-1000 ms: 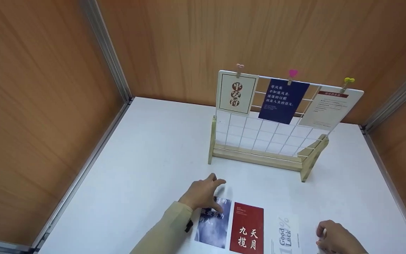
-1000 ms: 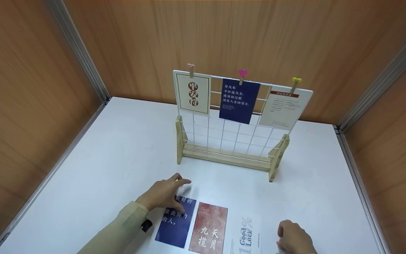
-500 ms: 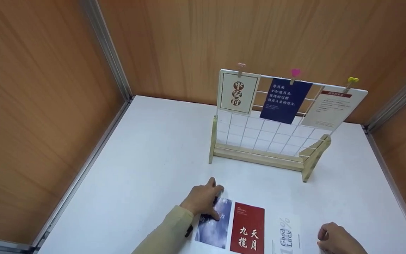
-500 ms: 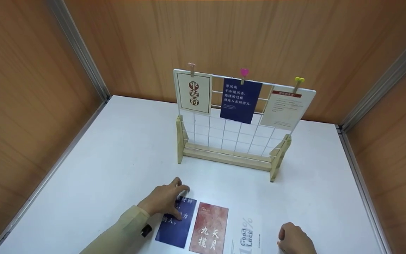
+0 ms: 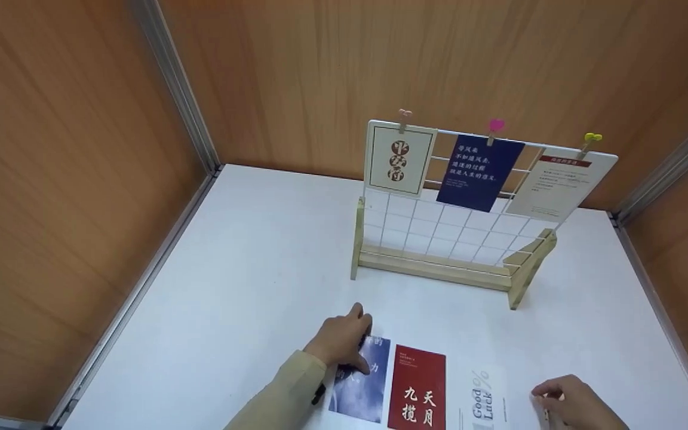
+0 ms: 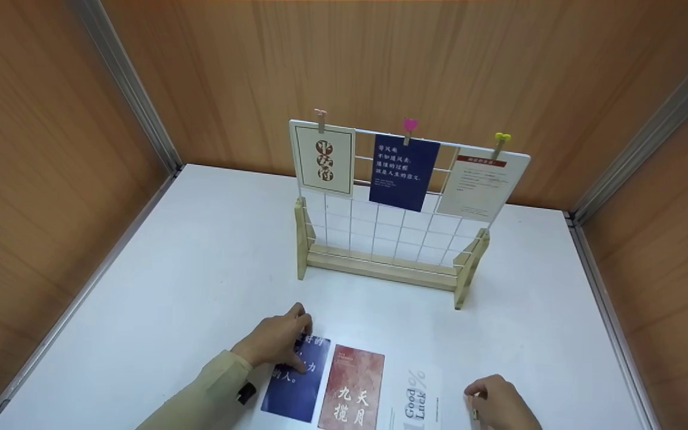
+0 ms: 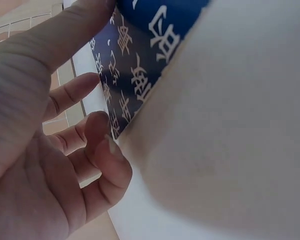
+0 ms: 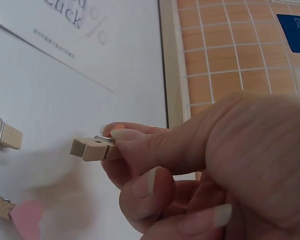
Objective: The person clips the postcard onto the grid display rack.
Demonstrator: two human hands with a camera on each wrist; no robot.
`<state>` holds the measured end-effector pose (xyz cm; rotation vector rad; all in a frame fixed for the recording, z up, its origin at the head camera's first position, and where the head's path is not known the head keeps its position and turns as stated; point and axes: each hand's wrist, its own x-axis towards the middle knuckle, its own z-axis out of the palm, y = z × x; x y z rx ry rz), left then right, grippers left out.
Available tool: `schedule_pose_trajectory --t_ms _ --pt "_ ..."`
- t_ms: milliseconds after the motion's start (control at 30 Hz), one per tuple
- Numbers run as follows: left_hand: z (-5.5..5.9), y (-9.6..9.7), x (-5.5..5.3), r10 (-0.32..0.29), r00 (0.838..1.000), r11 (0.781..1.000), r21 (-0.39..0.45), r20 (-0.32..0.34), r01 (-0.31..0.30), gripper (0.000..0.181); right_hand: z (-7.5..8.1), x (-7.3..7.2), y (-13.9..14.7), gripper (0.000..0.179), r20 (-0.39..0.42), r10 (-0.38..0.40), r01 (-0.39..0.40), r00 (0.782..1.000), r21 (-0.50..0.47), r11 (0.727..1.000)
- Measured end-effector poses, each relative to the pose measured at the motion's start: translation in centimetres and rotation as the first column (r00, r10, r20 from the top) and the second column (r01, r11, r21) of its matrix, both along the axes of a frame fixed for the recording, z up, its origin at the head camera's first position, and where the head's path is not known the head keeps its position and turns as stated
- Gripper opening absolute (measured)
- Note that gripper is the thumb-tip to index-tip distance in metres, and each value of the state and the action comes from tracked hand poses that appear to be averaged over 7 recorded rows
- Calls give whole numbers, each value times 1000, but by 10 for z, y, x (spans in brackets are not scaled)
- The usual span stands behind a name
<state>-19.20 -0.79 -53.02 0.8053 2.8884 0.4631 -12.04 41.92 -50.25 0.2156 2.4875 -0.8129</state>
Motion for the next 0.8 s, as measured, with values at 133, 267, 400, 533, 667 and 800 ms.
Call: schedule_pose_trajectory --t_ms 133,267,400,533,667,800 --pt "0 1 -1 -6 1000 1000 -23 -12 6 74 5 -1 -3 14 -38 -23 23 999 -6 1000" --pt "-1 0 -1 -10 1000 1000 -26 -15 10 70 6 0 -2 12 -61 -53 51 997 -28 998" --pt "-2 -1 0 5 1000 1000 -14 -6 -6 69 5 2 0 11 -107 -62 52 992 -92 994" --pt "-2 -1 -1 15 1000 999 -34 -12 -15 68 3 5 2 14 -176 -15 -12 984 -150 989" --pt "0 0 -2 25 1000 999 -35 -9 -26 64 1 6 -1 19 -205 -47 18 978 -144 989" --pt "5 0 -3 17 1000 999 -51 -12 -17 57 2 7 -3 20 -183 -97 66 978 -170 983"
